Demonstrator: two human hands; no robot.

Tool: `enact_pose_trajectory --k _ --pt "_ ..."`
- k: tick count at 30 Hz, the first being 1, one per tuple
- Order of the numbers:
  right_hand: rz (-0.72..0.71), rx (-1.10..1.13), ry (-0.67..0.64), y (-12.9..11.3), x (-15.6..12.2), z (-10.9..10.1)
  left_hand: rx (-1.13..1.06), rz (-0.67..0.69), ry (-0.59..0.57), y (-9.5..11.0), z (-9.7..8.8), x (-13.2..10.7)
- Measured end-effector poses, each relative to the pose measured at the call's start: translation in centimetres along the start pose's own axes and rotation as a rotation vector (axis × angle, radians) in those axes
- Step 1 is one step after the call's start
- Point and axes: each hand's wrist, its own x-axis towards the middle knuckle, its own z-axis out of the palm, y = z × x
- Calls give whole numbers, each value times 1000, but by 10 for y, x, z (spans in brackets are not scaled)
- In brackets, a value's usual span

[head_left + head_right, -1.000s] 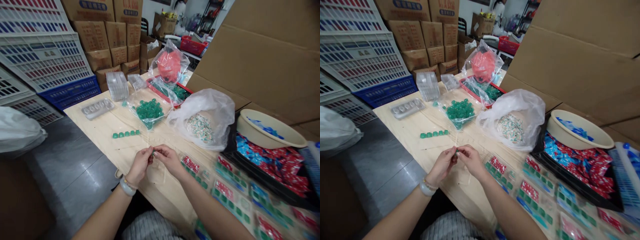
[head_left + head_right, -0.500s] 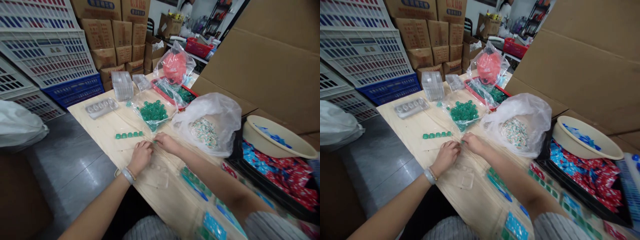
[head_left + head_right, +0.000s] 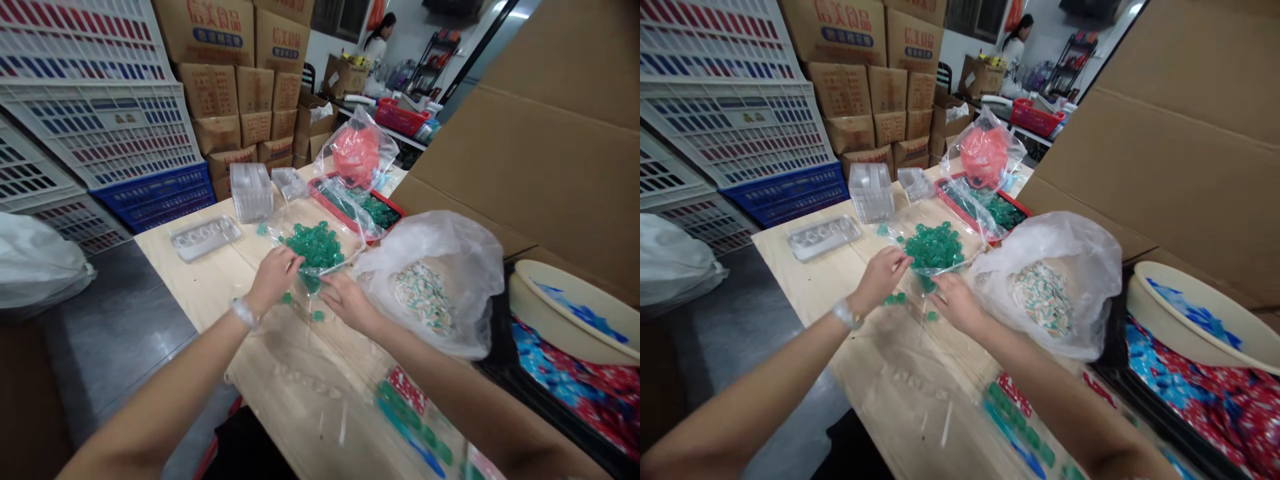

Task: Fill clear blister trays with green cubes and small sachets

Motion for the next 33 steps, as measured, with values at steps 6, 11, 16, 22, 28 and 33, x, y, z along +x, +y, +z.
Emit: enact_pose_trajectory --k 6,11,16,22,28,33 --pt "91 -127 62 34 124 -8 316 -223 -41 -42 14 99" --pt "304 -165 -72 75 197 32 364 -262 -54 -64 10 103" --pt "338 -104 -62 83 214 53 -49 -324 62 -60 -11 98" --pt "433 331 74 70 174 25 -830 -671 148 -36 2 81" --pt "324 638 301 33 94 7 -863 -566 49 -8 32 48" --pt "338 500 334 -1 32 1 -815 -514 69 14 41 -1"
